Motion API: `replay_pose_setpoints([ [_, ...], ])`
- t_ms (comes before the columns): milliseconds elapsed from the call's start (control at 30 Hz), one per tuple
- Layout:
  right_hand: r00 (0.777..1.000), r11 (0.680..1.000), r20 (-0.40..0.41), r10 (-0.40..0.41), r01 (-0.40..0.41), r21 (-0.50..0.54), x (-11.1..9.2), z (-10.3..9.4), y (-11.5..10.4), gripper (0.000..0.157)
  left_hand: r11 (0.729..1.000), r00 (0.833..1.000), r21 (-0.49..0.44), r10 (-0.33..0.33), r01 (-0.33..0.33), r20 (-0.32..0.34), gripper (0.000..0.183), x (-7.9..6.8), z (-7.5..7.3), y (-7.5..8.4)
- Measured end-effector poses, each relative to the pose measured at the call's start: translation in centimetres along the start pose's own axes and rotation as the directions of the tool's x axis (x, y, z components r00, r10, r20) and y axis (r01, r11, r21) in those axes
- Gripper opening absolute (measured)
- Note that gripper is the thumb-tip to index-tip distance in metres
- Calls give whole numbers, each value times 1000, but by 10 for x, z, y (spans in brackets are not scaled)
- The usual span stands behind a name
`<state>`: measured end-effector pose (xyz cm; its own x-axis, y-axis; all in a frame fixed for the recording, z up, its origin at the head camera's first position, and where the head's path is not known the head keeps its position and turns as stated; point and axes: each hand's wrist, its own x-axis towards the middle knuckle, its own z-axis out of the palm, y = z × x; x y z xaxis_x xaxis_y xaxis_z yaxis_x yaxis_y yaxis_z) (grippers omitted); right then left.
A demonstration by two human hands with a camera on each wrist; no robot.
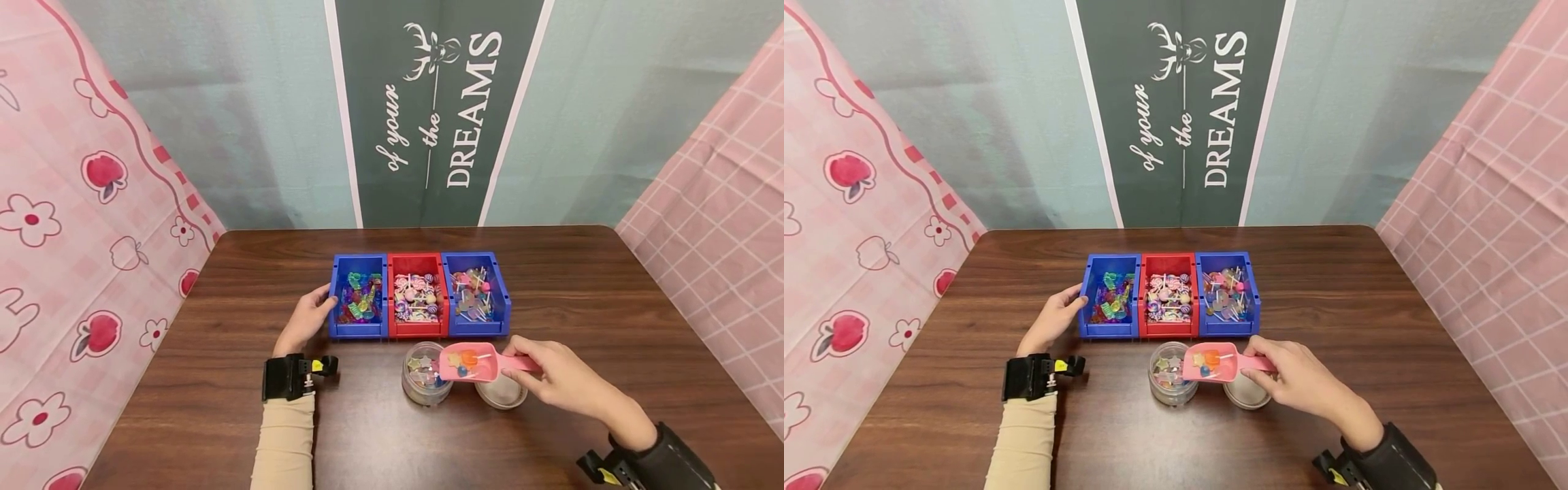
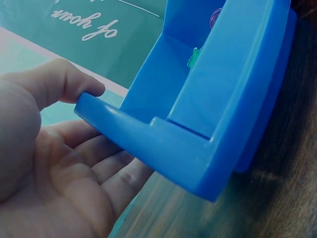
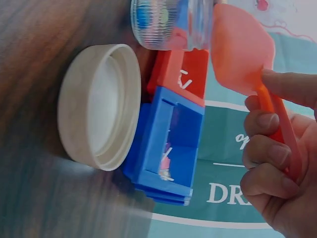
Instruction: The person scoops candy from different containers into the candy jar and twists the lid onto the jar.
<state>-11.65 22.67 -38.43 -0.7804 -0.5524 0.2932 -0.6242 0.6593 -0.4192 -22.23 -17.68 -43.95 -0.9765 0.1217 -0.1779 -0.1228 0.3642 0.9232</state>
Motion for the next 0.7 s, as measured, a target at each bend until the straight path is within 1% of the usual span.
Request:
replay_pose_setpoints([
  [333, 999, 997, 18, -36, 38, -66, 8, -10, -8, 23, 1000, 1000, -6, 7, -7, 4, 48, 1, 0, -1],
  [533, 999, 990, 47, -25, 31, -135, 15, -17, -18, 18, 1000, 1000, -3, -7, 7, -1, 48, 1, 0, -2],
  [700, 997, 987, 81, -16, 29, -161, 21, -25, -26, 14, 1000, 1000, -10, -14, 14, -2, 48, 2, 0, -2],
])
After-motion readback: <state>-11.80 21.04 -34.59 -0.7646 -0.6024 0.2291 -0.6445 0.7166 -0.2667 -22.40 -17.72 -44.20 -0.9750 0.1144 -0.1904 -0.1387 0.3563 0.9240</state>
